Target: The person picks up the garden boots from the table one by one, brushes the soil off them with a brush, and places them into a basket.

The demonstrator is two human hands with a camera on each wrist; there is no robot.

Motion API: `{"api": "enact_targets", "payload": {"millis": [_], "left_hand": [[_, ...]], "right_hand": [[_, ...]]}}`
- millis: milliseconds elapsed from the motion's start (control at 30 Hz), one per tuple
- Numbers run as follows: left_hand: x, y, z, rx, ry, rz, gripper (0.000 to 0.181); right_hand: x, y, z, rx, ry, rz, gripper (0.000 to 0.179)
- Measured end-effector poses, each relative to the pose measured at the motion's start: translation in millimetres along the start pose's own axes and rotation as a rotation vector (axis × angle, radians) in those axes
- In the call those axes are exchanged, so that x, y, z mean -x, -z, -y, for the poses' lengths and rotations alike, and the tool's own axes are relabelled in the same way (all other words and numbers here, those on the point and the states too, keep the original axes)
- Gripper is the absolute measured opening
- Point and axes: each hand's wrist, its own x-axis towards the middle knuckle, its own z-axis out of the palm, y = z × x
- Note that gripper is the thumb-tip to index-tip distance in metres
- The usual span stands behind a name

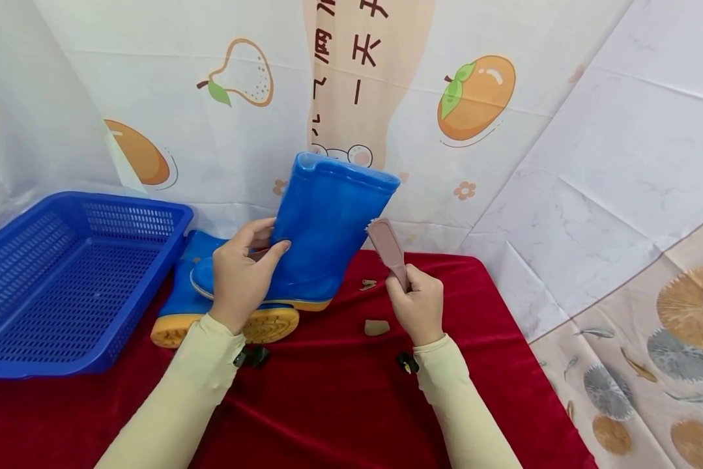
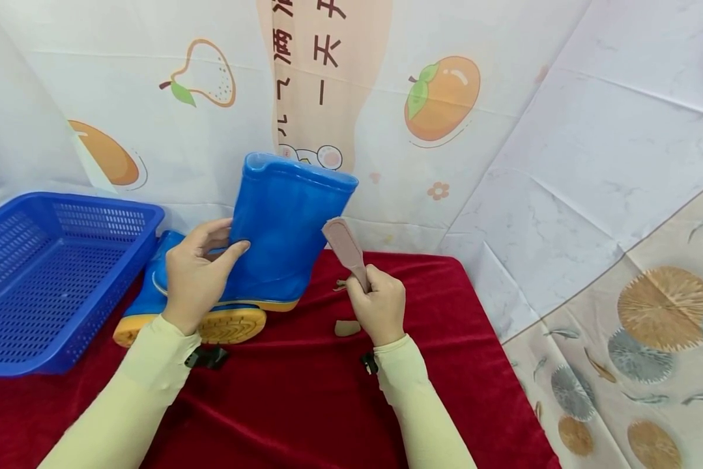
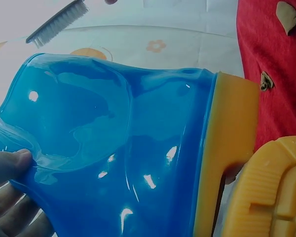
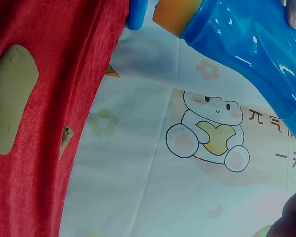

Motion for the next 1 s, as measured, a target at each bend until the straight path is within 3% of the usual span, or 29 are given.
{"api": "enact_targets", "payload": {"millis": [1000], "left_hand": [[-1.6, 9.8, -6.4, -0.021, -0.020, 0.018, 0.037]], "right_hand": [[0.6, 0.7, 0.3, 0.060, -0.081, 0.019, 0.039]]}}
